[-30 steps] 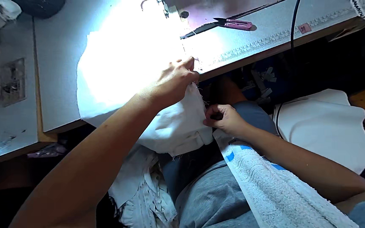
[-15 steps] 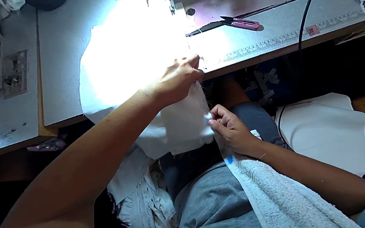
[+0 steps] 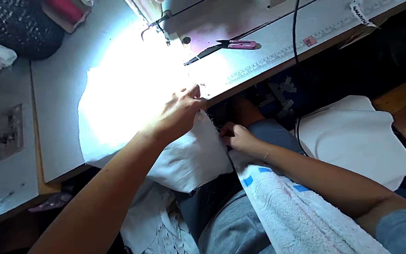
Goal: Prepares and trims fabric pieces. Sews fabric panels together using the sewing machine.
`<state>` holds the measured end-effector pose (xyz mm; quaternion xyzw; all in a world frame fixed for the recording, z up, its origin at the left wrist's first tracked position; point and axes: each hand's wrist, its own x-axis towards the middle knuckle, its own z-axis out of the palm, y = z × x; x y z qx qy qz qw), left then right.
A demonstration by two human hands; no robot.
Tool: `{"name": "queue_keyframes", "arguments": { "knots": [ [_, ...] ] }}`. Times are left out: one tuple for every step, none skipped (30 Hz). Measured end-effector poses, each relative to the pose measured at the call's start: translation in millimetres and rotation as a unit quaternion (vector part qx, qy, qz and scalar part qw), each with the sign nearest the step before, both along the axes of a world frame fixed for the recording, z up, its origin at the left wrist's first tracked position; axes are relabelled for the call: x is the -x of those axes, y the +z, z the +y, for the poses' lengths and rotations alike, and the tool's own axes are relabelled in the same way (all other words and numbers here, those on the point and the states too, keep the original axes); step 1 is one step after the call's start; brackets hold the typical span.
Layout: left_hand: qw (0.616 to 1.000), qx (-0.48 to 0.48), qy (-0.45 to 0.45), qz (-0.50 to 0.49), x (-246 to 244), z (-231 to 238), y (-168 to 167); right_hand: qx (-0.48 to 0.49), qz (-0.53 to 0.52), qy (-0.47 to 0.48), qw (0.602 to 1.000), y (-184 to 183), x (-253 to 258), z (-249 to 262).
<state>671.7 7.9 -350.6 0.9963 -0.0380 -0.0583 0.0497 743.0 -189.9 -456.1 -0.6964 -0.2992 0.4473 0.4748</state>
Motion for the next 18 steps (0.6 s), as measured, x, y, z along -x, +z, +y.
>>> {"name": "queue_keyframes", "arguments": {
  "knots": [
    [1.000, -0.003, 0.001, 0.002, 0, -1, 1, -0.027, 0.071, -0.004, 0.997, -4, 0, 2],
    [1.000, -0.005, 0.001, 0.004, 0, -1, 1, -0.049, 0.114, 0.012, 0.992, -6, 2, 1],
    [1.000, -0.006, 0.001, 0.004, 0, -2, 1, -0.067, 0.133, 0.036, 0.988, -6, 5, 1],
    [1.000, -0.006, 0.000, 0.004, 0, -1, 1, -0.080, 0.143, 0.057, 0.985, -6, 8, -1],
    [1.000, -0.004, 0.000, 0.006, 0, -1, 1, -0.085, 0.146, 0.070, 0.983, -2, 14, -5],
    [1.000, -0.002, -0.004, 0.006, -1, 0, 0, -0.080, 0.147, 0.082, 0.983, 4, 20, -11],
    [1.000, 0.004, -0.008, 0.005, -1, 0, 1, -0.078, 0.154, 0.104, 0.979, 13, 24, -18],
    [1.000, 0.008, -0.010, 0.005, -2, 0, 2, -0.086, 0.170, 0.121, 0.974, 21, 27, -25],
    [1.000, 0.015, -0.009, 0.007, -1, -1, 3, -0.100, 0.189, 0.125, 0.969, 29, 30, -32],
    [1.000, 0.021, -0.007, 0.009, 0, -3, 4, -0.114, 0.207, 0.123, 0.964, 35, 32, -37],
    [1.000, 0.022, -0.007, 0.009, 1, -3, 4, -0.126, 0.223, 0.121, 0.959, 42, 33, -40],
    [1.000, 0.020, -0.008, 0.010, 2, -4, 4, -0.133, 0.234, 0.123, 0.955, 49, 34, -42],
    [1.000, 0.015, -0.010, 0.009, 2, -3, 4, -0.135, 0.238, 0.126, 0.954, 56, 35, -42],
    [1.000, 0.013, -0.011, 0.010, 2, -4, 5, -0.132, 0.235, 0.127, 0.955, 61, 36, -41],
    [1.000, 0.012, -0.012, 0.012, 3, -5, 5, -0.124, 0.228, 0.127, 0.957, 64, 37, -41],
    [1.000, 0.010, -0.013, 0.017, 3, -6, 6, -0.117, 0.224, 0.127, 0.959, 65, 38, -40],
    [1.000, 0.009, -0.012, 0.023, 3, -7, 8, -0.112, 0.223, 0.126, 0.960, 65, 39, -40],
    [1.000, 0.009, -0.011, 0.028, 4, -8, 9, -0.107, 0.226, 0.125, 0.960, 65, 39, -39]
  ]
}}
